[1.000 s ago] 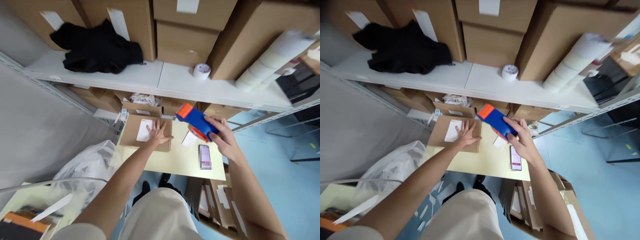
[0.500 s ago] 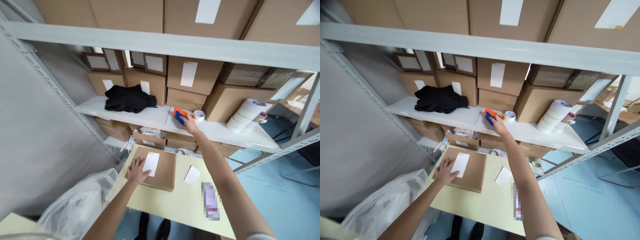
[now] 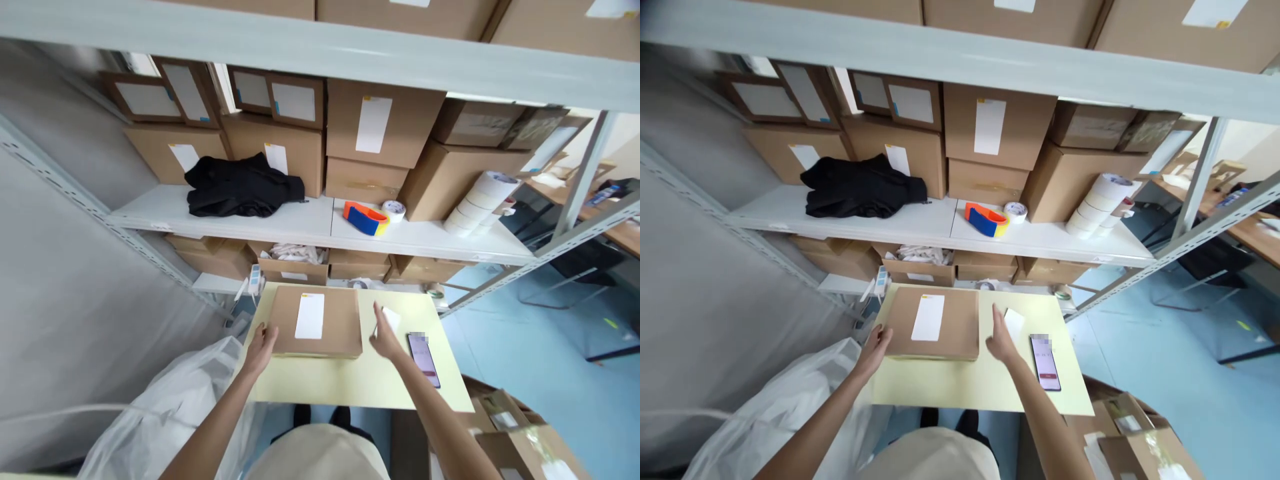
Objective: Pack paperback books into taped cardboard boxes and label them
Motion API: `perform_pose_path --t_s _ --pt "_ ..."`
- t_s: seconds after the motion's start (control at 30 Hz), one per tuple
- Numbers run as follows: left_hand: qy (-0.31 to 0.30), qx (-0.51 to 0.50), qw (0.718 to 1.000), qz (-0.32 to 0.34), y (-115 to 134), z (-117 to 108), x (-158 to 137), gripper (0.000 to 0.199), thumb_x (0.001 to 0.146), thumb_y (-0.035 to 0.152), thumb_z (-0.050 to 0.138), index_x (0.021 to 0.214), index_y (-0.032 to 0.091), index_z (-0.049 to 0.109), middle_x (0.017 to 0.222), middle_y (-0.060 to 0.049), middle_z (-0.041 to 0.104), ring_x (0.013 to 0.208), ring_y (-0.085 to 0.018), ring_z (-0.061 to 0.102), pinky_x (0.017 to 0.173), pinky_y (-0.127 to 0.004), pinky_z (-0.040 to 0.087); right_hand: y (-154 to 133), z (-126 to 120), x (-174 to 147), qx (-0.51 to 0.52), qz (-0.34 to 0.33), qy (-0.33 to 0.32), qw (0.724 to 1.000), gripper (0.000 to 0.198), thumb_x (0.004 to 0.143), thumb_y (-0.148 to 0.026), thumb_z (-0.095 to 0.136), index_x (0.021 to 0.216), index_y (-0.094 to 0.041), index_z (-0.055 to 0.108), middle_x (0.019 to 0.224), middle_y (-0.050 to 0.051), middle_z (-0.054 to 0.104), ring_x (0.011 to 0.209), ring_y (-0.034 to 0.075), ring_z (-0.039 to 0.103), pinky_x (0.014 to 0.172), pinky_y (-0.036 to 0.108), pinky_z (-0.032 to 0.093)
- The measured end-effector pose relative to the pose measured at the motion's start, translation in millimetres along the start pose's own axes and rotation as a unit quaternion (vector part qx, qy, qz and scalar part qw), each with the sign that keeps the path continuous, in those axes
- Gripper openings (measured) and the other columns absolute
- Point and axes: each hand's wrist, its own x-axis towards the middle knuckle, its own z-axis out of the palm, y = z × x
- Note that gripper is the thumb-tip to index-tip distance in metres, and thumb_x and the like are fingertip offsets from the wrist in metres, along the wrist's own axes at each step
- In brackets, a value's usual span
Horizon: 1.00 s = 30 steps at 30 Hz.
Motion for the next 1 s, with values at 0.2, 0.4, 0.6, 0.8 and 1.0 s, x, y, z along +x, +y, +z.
perform_pose_path --t_s 0.2,0.4,0.6,0.8,1.0 --pt "-0.011 -0.174 0.984 0.033 -24 2 -11 0.056 0.083 0.061 0.044 0.118 0.02 0.057 0.126 -0.014 0.061 0.119 -0.03 0.057 0.095 -0.042 0.048 10 86 -81 0.166 0.098 -0.042 0.98 0.089 0.069 -0.021 0.058 0.15 -0.021 0.02 0.148 0.015 0.039 0.137 0.029 0.037 0.109 0.049 0.035" --pt "-0.022 -0.233 0.958 0.168 2 4 -14 0.059 0.072 0.057 0.061 0.114 0.017 0.057 0.116 -0.013 0.066 0.111 -0.028 0.061 0.094 -0.039 0.049 -26 27 -71 0.278 0.166 0.007 0.946 0.066 0.079 -0.038 0.058 0.14 -0.024 0.04 0.128 0.013 0.059 0.109 0.025 0.06 0.088 0.041 0.052" --pt "0.007 -0.182 0.971 0.154 31 15 -6 0.051 0.066 0.043 0.07 0.108 0.016 0.059 0.103 -0.011 0.07 0.091 -0.022 0.068 0.082 -0.034 0.053 -45 -38 -62 0.241 0.226 0.055 0.942 0.057 0.08 -0.057 0.058 0.123 -0.019 0.051 0.109 0.013 0.07 0.094 0.024 0.067 0.078 0.036 0.053" --pt "-0.02 -0.037 0.989 0.142 46 22 8 0.034 0.073 0.04 0.063 0.1 0.019 0.066 0.093 -0.005 0.074 0.088 -0.021 0.068 0.076 -0.028 0.05 -25 -29 -45 0.186 0.296 0.027 0.937 0.05 0.078 -0.056 0.057 0.111 -0.018 0.057 0.095 0.011 0.073 0.088 0.025 0.068 0.074 0.035 0.052" --pt "0.013 0.097 0.988 0.116 46 17 12 0.034 0.079 0.038 0.057 0.106 0.02 0.067 0.098 -0.005 0.074 0.095 -0.023 0.067 0.081 -0.028 0.048 -13 -12 -28 0.189 0.291 -0.007 0.938 0.043 0.081 -0.049 0.056 0.111 -0.019 0.057 0.096 0.009 0.073 0.087 0.022 0.068 0.076 0.033 0.052"
